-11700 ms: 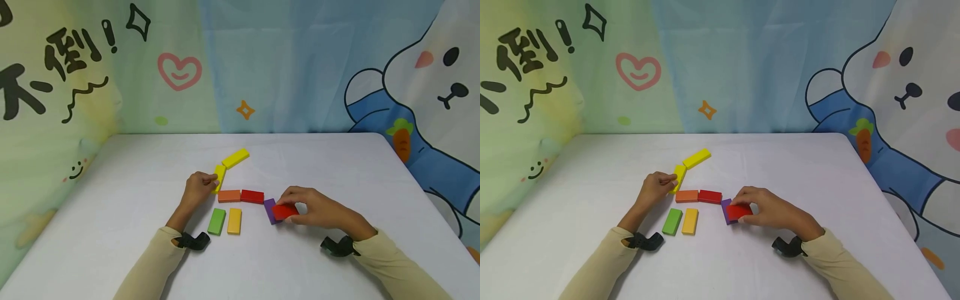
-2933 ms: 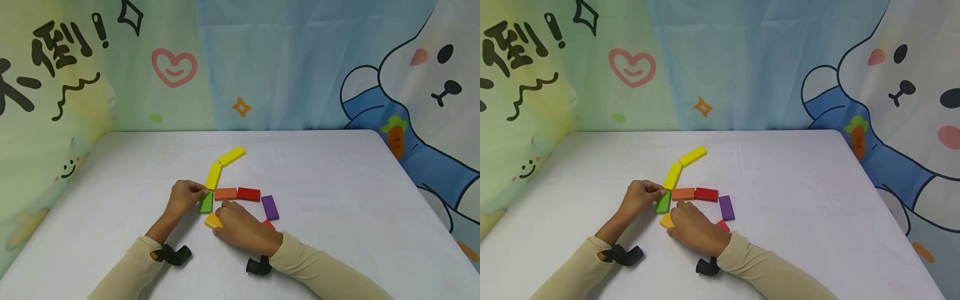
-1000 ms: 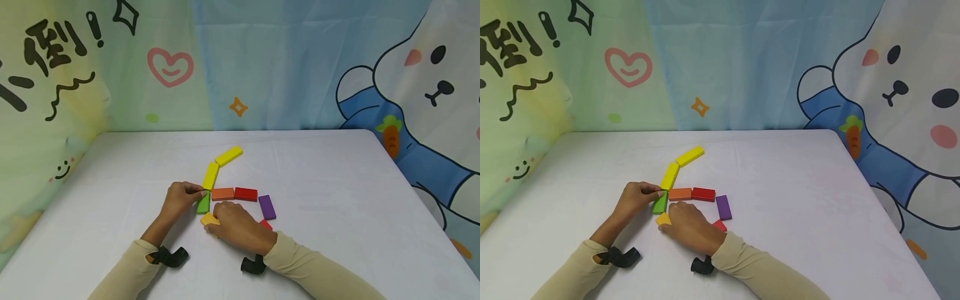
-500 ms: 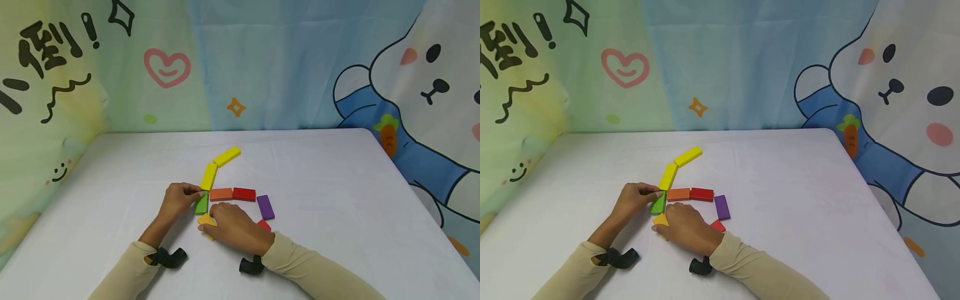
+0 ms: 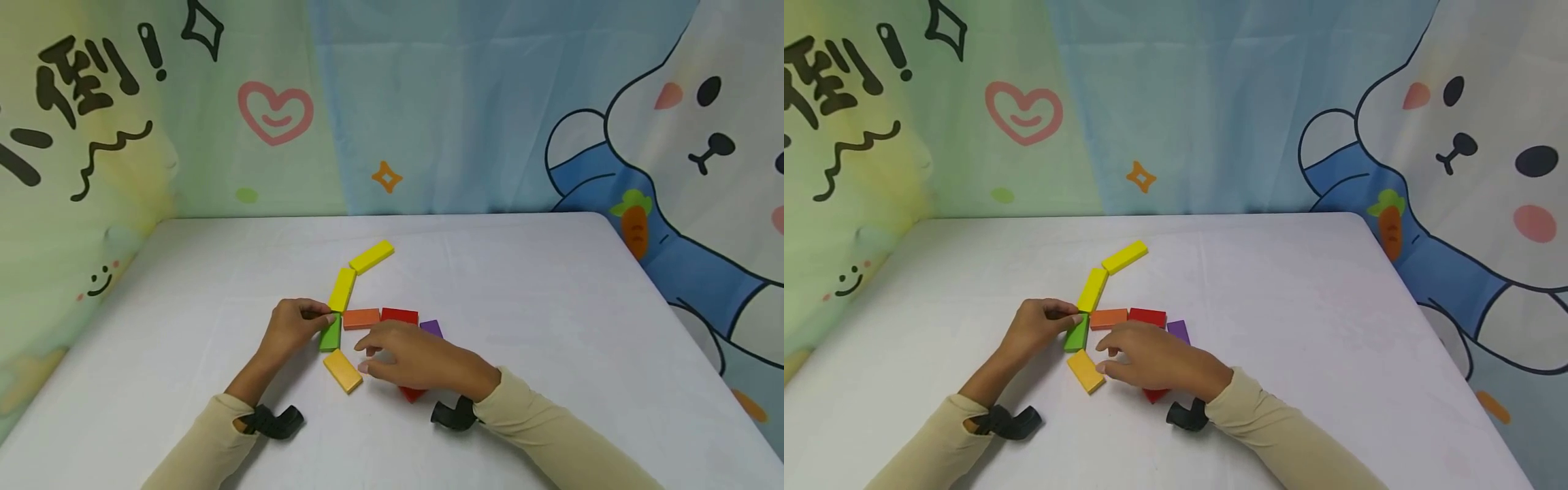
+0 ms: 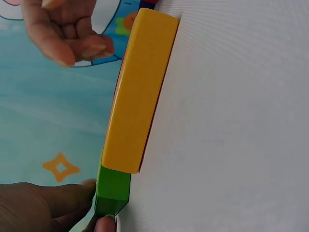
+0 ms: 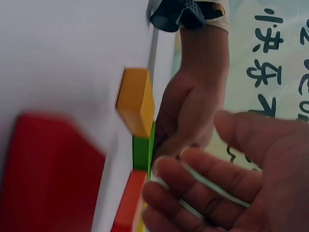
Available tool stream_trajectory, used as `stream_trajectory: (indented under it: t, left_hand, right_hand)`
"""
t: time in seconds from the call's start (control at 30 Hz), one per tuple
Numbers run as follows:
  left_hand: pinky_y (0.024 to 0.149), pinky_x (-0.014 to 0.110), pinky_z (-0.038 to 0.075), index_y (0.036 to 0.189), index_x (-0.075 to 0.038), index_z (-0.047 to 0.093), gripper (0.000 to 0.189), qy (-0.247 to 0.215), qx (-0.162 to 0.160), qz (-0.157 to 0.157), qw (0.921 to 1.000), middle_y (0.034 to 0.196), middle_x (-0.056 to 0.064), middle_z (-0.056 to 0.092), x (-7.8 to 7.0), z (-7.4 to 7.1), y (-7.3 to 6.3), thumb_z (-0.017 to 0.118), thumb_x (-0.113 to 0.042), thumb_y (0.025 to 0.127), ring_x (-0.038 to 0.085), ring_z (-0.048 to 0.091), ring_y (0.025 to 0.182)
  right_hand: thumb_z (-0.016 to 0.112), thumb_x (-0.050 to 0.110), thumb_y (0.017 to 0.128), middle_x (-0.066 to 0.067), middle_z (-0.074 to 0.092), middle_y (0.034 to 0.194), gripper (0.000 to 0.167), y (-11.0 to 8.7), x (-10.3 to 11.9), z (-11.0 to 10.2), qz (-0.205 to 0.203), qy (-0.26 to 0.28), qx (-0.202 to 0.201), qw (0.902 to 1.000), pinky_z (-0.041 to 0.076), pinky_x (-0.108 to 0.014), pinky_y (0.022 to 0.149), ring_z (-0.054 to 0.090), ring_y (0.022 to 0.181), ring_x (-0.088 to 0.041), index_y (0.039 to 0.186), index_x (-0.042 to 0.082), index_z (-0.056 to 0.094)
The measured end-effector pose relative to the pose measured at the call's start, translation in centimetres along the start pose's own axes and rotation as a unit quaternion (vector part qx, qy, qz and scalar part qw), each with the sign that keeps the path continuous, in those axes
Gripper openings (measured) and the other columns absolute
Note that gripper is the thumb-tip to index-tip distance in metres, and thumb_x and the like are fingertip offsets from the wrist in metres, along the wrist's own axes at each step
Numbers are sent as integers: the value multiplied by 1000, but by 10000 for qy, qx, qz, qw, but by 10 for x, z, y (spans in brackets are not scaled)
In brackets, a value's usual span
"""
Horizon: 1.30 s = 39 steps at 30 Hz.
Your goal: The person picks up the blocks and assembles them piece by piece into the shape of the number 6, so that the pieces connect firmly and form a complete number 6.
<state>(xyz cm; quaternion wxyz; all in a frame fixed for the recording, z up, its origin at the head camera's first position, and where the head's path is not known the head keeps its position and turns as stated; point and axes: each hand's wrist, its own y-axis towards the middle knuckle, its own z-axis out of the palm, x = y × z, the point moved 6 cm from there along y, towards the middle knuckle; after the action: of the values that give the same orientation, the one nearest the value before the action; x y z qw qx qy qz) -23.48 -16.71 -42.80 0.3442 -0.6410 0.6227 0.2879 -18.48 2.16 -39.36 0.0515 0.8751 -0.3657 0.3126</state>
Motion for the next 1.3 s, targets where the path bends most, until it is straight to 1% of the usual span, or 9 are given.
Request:
stream_trajectory:
  t: [0.1, 0.3, 0.43, 0.53, 0.6, 0.77, 0.83, 1.1, 1.3]
  left_hand:
    - [72, 31, 52, 99, 0, 73, 17, -42, -37, 27, 10000, 95, 9, 70, -1, -1, -2, 75, -11, 85, 21, 62, 84]
    - [73, 31, 52, 101, -1, 73, 19, -114, -119, 95, 9998, 95, 8, 70, -1, -1, -3, 76, -9, 84, 21, 62, 84]
    - [73, 31, 52, 103, -1, 72, 21, -45, -171, 249, 9995, 95, 8, 70, -3, -2, -4, 76, -10, 84, 20, 62, 84]
    - [69, 32, 51, 103, -1, 72, 21, 10, -297, 404, 9987, 97, 9, 68, -6, -6, -5, 75, -9, 84, 22, 63, 84]
    - [68, 33, 52, 105, -2, 72, 22, 34, -386, 542, 9978, 103, 11, 66, -8, -8, -5, 74, -9, 85, 23, 63, 86]
    - [79, 41, 54, 114, 0, 69, 26, 90, -519, 1051, 9931, 118, 15, 58, -11, -11, -1, 69, -10, 90, 28, 63, 95]
    - [82, 43, 53, 115, 0, 68, 26, 78, -502, 1138, 9922, 119, 15, 58, -10, -11, 1, 68, -10, 91, 28, 64, 97]
    - [78, 40, 54, 113, -1, 69, 24, 62, -243, 959, 9951, 110, 13, 65, -4, -5, 2, 68, -9, 91, 28, 64, 97]
    - [81, 38, 54, 113, 2, 69, 25, 85, 49, 1010, 9948, 113, 14, 64, -5, -1, 1, 69, -6, 90, 27, 64, 98]
  right_hand:
    - [61, 36, 95, 5, 60, 121, 38, -9, -5, -5, -117, -154, 57, 9998, 45, -34, 97, 50, 116, -13, 127, 14, 65]
    - [69, 29, 91, 6, 62, 117, 35, -26, -13, -8, -577, -387, 130, 9975, 45, -30, 95, 51, 112, -12, 122, 12, 68]
    - [72, 26, 90, 6, 60, 119, 37, -35, -19, -6, -599, -293, 216, 9975, 45, -28, 96, 51, 112, -10, 123, 11, 68]
    - [73, 25, 89, 5, 59, 118, 38, -40, -23, -6, -619, -219, 240, 9976, 45, -28, 95, 52, 111, -9, 123, 10, 67]
    - [74, 24, 88, 4, 59, 117, 38, -42, -25, -7, -653, -217, 259, 9973, 45, -28, 95, 52, 110, -9, 123, 10, 67]
    - [75, 23, 88, 4, 60, 114, 38, -45, -28, -7, -669, -275, 282, 9970, 46, -29, 94, 52, 110, -11, 123, 11, 68]
    - [75, 24, 87, 5, 59, 115, 38, -46, -30, -6, -633, -263, 296, 9972, 46, -28, 94, 51, 110, -12, 122, 12, 68]
    - [76, 26, 86, 6, 57, 116, 37, -50, -32, -3, -650, -266, 351, 9969, 45, -27, 95, 48, 112, -10, 122, 16, 70]
    - [74, 23, 88, 7, 56, 117, 36, -51, -32, 2, -719, -335, 441, 9959, 44, -26, 95, 48, 112, -9, 123, 15, 69]
